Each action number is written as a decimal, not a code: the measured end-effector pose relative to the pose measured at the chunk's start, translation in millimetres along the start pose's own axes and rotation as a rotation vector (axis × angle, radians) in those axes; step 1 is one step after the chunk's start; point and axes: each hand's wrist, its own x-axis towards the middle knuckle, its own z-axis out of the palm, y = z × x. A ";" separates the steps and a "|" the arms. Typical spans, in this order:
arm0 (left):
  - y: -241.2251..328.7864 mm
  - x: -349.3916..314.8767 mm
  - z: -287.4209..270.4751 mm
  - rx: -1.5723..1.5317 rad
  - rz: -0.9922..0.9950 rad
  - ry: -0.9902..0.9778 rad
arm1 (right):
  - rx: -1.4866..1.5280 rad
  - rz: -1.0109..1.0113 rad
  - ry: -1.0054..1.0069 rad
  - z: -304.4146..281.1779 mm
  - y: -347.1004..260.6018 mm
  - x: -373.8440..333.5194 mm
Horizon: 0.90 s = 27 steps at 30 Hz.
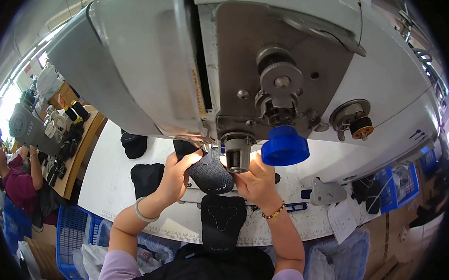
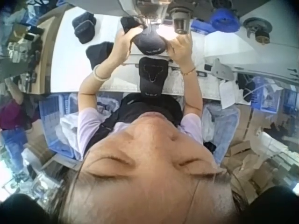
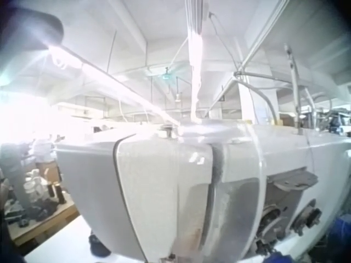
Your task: Sewing various pieces of fabric and material to assemble shoe uppers using an industrial sewing machine.
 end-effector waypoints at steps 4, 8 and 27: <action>0.7 4.0 -2.5 -0.044 -0.023 -0.023 | -0.072 -0.097 0.066 4.7 -2.5 1.5; -1.5 6.6 -4.6 0.002 -0.026 -0.022 | -0.089 -0.086 0.094 9.0 0.3 -1.9; -0.3 12.7 0.7 -0.216 0.026 0.102 | -0.049 0.089 0.387 -3.2 6.0 -3.4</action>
